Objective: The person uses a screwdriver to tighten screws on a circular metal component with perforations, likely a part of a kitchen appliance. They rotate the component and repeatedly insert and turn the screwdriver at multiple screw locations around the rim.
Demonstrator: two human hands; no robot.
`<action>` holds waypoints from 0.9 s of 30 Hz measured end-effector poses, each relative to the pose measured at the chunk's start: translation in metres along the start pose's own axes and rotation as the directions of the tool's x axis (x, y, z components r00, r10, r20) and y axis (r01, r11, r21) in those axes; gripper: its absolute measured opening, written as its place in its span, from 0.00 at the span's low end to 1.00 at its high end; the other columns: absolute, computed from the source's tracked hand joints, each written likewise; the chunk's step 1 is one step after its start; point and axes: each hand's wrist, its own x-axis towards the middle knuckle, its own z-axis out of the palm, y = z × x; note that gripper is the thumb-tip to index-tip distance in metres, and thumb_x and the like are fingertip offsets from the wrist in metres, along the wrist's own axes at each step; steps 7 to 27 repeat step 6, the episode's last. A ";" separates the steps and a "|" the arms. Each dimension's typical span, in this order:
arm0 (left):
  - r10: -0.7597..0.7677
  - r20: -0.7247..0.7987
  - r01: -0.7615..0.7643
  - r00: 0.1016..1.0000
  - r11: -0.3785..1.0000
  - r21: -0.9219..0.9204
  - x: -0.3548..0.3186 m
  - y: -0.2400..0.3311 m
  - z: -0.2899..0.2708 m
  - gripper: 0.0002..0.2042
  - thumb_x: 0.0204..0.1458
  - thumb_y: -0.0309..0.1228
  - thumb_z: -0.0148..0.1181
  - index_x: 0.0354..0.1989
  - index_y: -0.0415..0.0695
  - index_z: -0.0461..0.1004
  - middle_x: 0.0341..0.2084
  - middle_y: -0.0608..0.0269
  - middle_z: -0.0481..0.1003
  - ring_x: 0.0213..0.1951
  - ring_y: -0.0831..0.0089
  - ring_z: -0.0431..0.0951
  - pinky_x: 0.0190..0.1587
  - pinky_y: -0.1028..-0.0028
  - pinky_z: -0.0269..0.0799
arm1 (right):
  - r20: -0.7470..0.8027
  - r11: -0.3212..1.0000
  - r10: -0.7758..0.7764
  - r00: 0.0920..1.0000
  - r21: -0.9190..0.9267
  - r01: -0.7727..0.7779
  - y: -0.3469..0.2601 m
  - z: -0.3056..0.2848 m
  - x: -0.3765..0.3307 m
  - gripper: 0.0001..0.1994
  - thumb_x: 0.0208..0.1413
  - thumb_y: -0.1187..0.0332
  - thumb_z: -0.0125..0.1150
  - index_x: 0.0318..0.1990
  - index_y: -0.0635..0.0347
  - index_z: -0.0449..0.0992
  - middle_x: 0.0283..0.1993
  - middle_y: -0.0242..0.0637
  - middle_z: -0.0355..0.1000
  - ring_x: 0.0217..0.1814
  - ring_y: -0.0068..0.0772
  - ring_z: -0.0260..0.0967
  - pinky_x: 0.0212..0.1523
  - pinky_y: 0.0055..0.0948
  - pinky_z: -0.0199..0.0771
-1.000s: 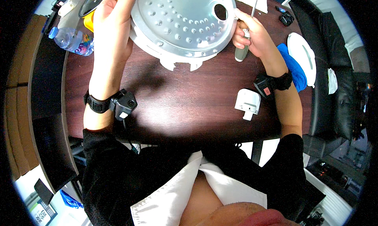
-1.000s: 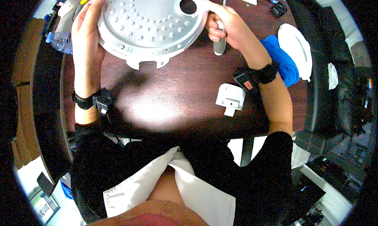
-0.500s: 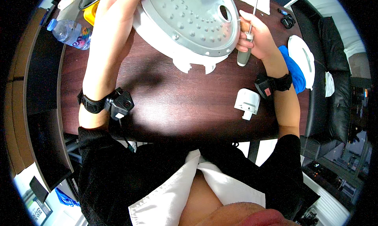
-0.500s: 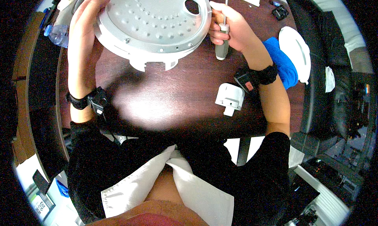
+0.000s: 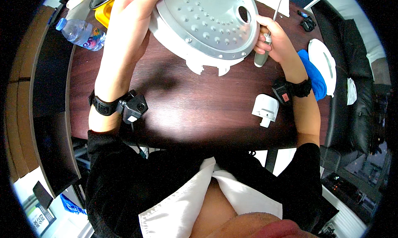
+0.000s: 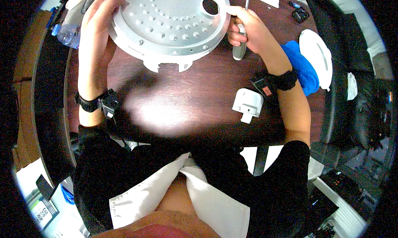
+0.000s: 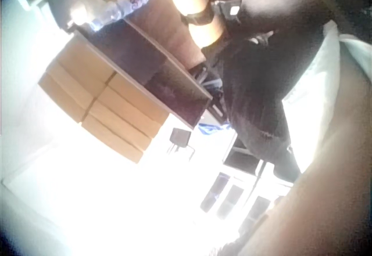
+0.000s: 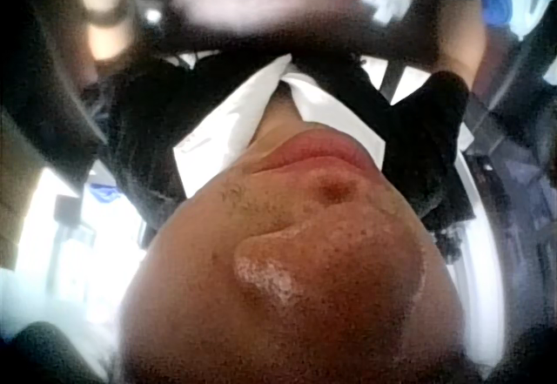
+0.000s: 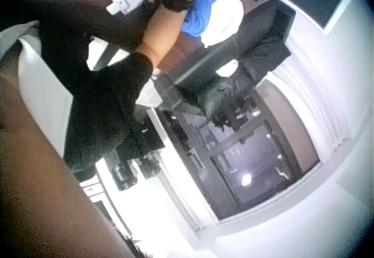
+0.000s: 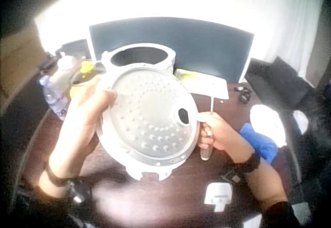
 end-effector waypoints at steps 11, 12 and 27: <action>0.044 0.125 -0.043 0.991 0.999 -0.013 0.001 0.008 -0.002 0.21 0.49 0.27 0.50 0.52 0.28 0.66 0.43 0.52 0.73 0.43 0.70 0.74 0.48 0.74 0.70 | -0.077 0.971 -0.119 0.990 -0.215 0.100 0.004 -0.004 0.006 0.18 0.60 0.55 0.54 0.24 0.58 0.67 0.15 0.26 0.58 0.10 0.17 0.50 0.14 0.24 0.56; 0.044 0.125 -0.043 0.991 0.999 -0.013 0.001 0.008 -0.002 0.21 0.49 0.27 0.50 0.52 0.28 0.66 0.43 0.52 0.73 0.43 0.70 0.74 0.48 0.74 0.70 | -0.077 0.971 -0.119 0.990 -0.215 0.100 0.004 -0.004 0.006 0.18 0.60 0.55 0.54 0.24 0.58 0.67 0.15 0.26 0.58 0.10 0.17 0.50 0.14 0.24 0.56; 0.044 0.125 -0.043 0.991 0.999 -0.013 0.001 0.008 -0.002 0.21 0.49 0.27 0.50 0.52 0.28 0.66 0.43 0.52 0.73 0.43 0.70 0.74 0.48 0.74 0.70 | -0.077 0.971 -0.119 0.990 -0.215 0.100 0.004 -0.004 0.006 0.18 0.60 0.55 0.54 0.24 0.58 0.67 0.15 0.26 0.58 0.10 0.17 0.50 0.14 0.24 0.56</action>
